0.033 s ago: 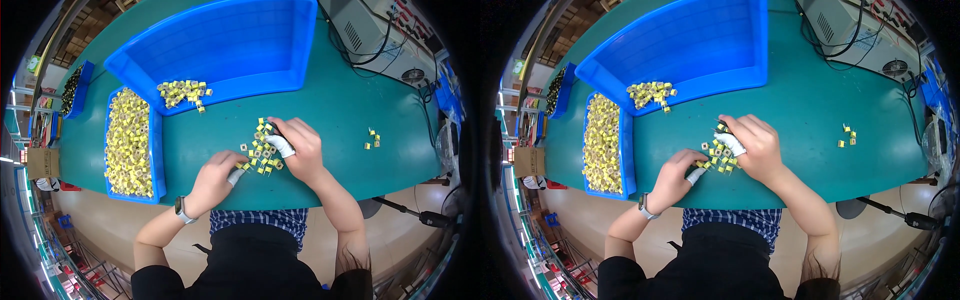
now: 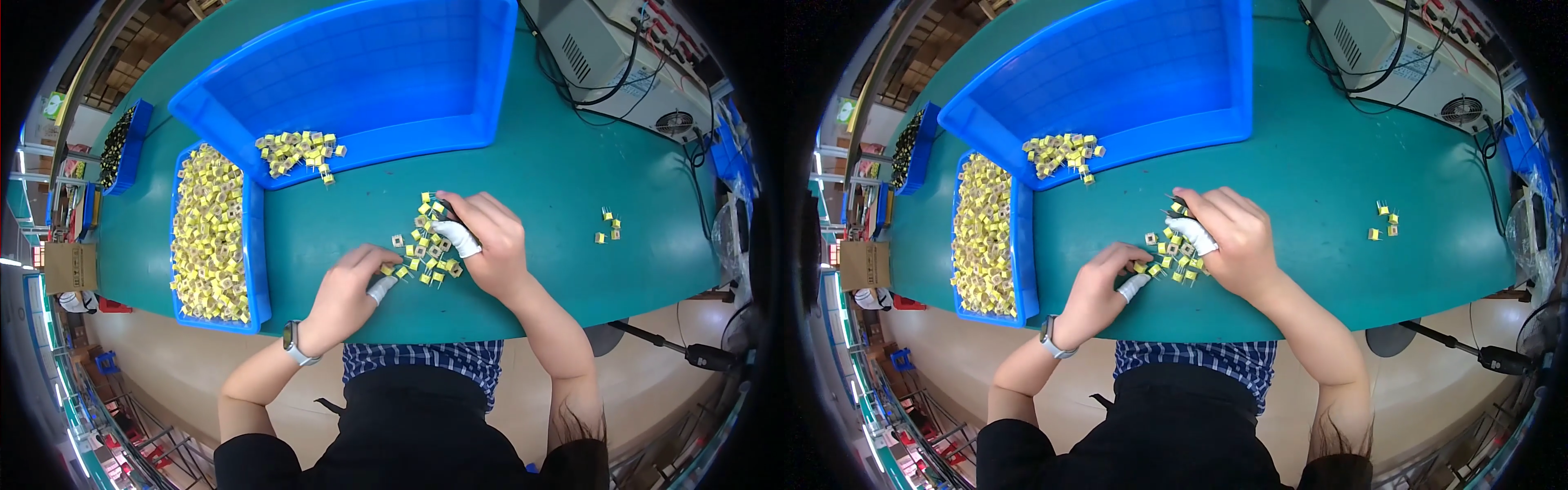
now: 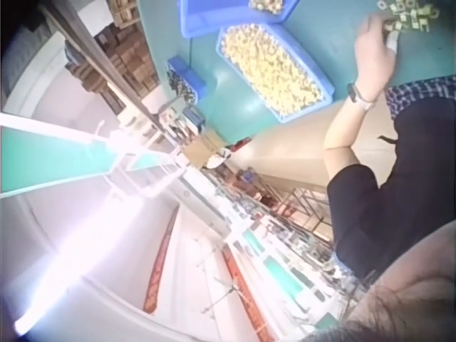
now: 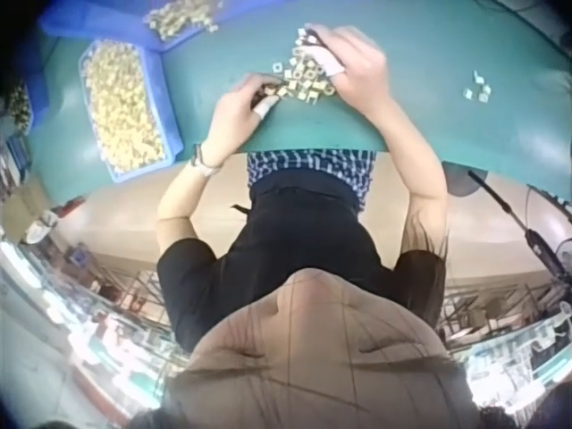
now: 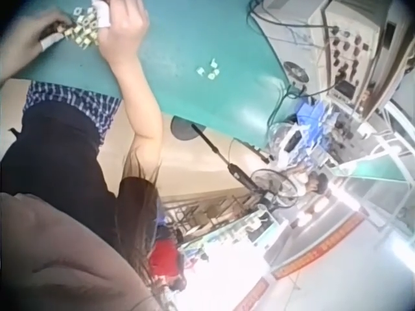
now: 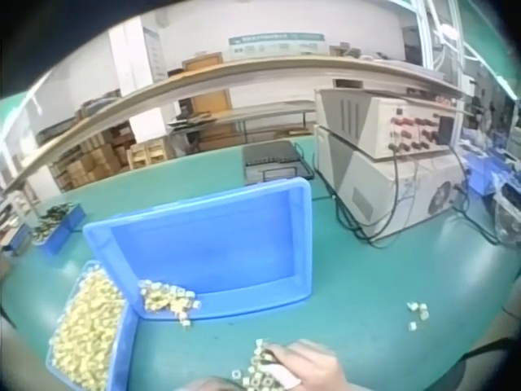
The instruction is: The person assembles small yellow components into white cylindrical housings by hand at a workstation.
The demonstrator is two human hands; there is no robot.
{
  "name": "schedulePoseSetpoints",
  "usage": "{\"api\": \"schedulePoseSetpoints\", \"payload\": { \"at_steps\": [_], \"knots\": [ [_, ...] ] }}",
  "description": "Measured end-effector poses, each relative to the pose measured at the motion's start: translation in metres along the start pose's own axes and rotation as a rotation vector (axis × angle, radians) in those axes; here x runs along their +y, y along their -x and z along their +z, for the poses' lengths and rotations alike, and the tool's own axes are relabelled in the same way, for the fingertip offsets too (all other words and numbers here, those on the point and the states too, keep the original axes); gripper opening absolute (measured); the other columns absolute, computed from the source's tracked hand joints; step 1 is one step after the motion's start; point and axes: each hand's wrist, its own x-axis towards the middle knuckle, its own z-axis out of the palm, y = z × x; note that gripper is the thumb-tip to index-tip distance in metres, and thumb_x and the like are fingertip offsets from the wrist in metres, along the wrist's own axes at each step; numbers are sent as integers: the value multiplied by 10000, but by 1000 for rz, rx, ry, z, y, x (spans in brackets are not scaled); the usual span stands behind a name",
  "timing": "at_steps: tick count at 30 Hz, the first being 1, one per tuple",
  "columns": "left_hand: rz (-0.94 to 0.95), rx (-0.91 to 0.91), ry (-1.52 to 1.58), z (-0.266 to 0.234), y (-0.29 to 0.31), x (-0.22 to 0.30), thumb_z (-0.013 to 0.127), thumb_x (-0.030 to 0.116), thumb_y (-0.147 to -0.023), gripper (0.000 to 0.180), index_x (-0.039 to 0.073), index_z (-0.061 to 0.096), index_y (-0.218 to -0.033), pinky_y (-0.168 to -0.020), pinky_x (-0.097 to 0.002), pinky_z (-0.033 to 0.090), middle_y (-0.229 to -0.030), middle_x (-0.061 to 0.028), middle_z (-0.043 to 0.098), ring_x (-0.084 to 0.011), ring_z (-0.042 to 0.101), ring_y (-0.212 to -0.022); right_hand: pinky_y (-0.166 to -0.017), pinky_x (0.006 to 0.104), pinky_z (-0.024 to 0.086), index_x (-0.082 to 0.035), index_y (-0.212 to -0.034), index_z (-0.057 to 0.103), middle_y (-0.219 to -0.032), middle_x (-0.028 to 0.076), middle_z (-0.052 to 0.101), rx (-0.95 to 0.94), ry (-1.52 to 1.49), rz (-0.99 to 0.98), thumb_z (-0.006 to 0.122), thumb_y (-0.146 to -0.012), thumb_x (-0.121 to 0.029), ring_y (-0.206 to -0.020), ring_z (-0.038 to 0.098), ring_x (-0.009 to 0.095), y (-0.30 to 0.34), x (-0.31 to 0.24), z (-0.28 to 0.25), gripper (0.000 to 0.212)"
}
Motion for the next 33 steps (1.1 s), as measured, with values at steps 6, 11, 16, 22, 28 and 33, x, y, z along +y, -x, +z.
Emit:
{"api": "schedulePoseSetpoints", "payload": {
  "at_steps": [6, 11, 16, 22, 28, 33],
  "knots": [
    [-196, -33, 471, -14, -15, 2, 705, 8, -914, 281, 3, 648, -1188, -935, -325, 540, -1152, -75, 618, -206, 653, -1056, -613, 366, 486, 50, -1100, 697, -798, 128, 660, -18, 24, 20, 749, -833, -104, -693, 626, 266, 0, 0, 0, 312],
    [-309, -22, 1166, -9, -50, -2, 704, 91, -949, 356, 12, 588, -1276, -1005, -305, 511, -1229, -58, 596, -196, 630, -1163, -614, 367, 490, 32, -1091, 705, -797, 120, 663, -29, 46, 25, 734, -825, -97, -693, 631, 262, 1, 6, 1, 297],
    [-123, -75, 1561, 13, -78, -13, 701, 126, -965, 281, 63, 587, -1214, -927, -271, 475, -1170, -45, 605, -158, 612, -1101, -615, 377, 492, 9, -1101, 706, -815, 103, 663, -11, 75, 35, 723, -789, -92, -711, 634, 265, 0, 9, 1, 329],
    [-87, -88, 1730, 22, -76, -11, 703, 127, -963, 215, 123, 568, -1130, -980, -298, 434, -1142, -26, 549, -140, 556, -1062, -597, 374, 484, 6, -1105, 711, -818, 94, 670, -23, 144, -12, 730, -760, -60, -699, 635, 259, 4, 9, 4, 352],
    [-103, -155, 1691, 22, -75, -14, 733, 173, -948, 214, 141, 551, -1056, -949, -284, 423, -1125, 2, 548, -126, 551, -1048, -587, 377, 474, 5, -1088, 715, -832, 73, 662, -44, 200, -70, 730, -712, -55, -692, 625, 254, 4, 9, 6, 382],
    [-88, -134, 1550, 24, -72, -20, 749, 204, -940, 248, 130, 557, -1078, -898, -254, 441, -1127, 15, 545, -98, 545, -1017, -591, 375, 469, 5, -1073, 719, -834, 72, 663, -60, 205, -67, 721, -700, -47, -702, 625, 252, 4, 7, 6, 377]
  ]
}}
